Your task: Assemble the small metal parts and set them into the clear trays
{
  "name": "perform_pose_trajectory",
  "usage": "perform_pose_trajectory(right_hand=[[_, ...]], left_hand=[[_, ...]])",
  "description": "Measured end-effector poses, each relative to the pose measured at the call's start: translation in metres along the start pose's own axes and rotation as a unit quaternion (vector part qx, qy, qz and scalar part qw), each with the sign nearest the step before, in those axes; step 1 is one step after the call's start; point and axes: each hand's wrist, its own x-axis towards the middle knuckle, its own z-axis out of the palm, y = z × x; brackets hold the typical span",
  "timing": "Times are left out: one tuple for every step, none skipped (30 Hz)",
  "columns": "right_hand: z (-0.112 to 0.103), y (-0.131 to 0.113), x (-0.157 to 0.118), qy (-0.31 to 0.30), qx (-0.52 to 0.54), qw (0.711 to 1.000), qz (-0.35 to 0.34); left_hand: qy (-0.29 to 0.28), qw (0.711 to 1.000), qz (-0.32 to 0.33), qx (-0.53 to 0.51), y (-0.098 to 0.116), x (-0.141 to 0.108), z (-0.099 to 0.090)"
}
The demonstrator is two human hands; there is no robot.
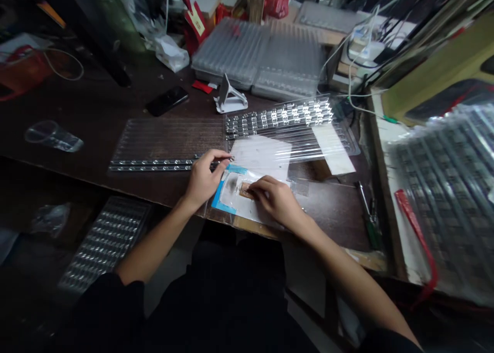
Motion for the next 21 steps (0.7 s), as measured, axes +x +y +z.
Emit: perform_pose_trajectory(right_hand=[[0.008,0.000,0.000,-0.004,-0.017,1.000,-0.002],[0.013,0.001,-0.001,-0.008,-0.043,0.999,-0.005],[0.017,0.002,-0.004,-0.012,-0.076,0.997,-0.009],[0.019,0.002,-0.007,-0.018,-0.112,0.993,-0.015],[0.020,0.002,-0.010,-0.026,-0.145,0.989,-0.022],[0.019,0.002,-0.013,-0.035,-0.172,0.984,-0.030],[0.019,0.001,-0.014,-0.045,-0.191,0.980,-0.036],[0.018,0.000,-0.015,-0.054,-0.205,0.976,-0.041],[0.018,-0.001,-0.015,-0.060,-0.215,0.974,-0.044],[0.017,-0.003,-0.015,-0.064,-0.222,0.972,-0.045],[0.017,-0.004,-0.014,-0.068,-0.229,0.970,-0.045],[0.017,-0.006,-0.013,-0.071,-0.233,0.969,-0.044],[0.017,-0.007,-0.012,-0.075,-0.236,0.968,-0.043],[0.016,-0.008,-0.010,-0.080,-0.234,0.968,-0.044],[0.015,-0.008,-0.009,-0.084,-0.227,0.969,-0.045],[0.014,-0.009,-0.009,-0.083,-0.213,0.972,-0.046],[0.011,-0.009,-0.009,-0.079,-0.193,0.977,-0.046],[0.008,-0.008,-0.010,-0.069,-0.170,0.982,-0.043],[0.003,-0.006,-0.012,-0.053,-0.149,0.987,-0.039],[-0.004,-0.004,-0.016,-0.031,-0.134,0.990,-0.033],[-0.011,-0.001,-0.021,-0.009,-0.127,0.992,-0.025]], left_hand=[[-0.002,1.000,0.007,0.011,-0.007,0.007,-0.007],[-0.009,1.000,0.012,0.020,-0.014,0.014,-0.013],[-0.020,0.999,0.015,0.025,-0.020,0.019,-0.018],[-0.031,0.999,0.016,0.028,-0.025,0.024,-0.022],[-0.042,0.999,0.016,0.031,-0.030,0.027,-0.025],[-0.052,0.998,0.017,0.034,-0.034,0.030,-0.028],[-0.060,0.997,0.019,0.040,-0.037,0.031,-0.030],[-0.066,0.996,0.022,0.048,-0.039,0.031,-0.032],[-0.070,0.996,0.026,0.058,-0.040,0.031,-0.035],[-0.073,0.994,0.029,0.072,-0.042,0.030,-0.038],[-0.075,0.993,0.032,0.089,-0.043,0.030,-0.042],[-0.075,0.991,0.034,0.109,-0.044,0.030,-0.045],[-0.075,0.988,0.037,0.131,-0.044,0.030,-0.049],[-0.076,0.985,0.039,0.152,-0.045,0.031,-0.051],[-0.079,0.981,0.040,0.171,-0.045,0.032,-0.051],[-0.086,0.978,0.040,0.186,-0.045,0.033,-0.051],[-0.096,0.975,0.039,0.197,-0.045,0.035,-0.049],[-0.111,0.972,0.039,0.204,-0.045,0.037,-0.046],[-0.126,0.969,0.039,0.208,-0.045,0.039,-0.042],[-0.140,0.966,0.041,0.213,-0.044,0.041,-0.039],[-0.147,0.963,0.045,0.220,-0.044,0.043,-0.036]])
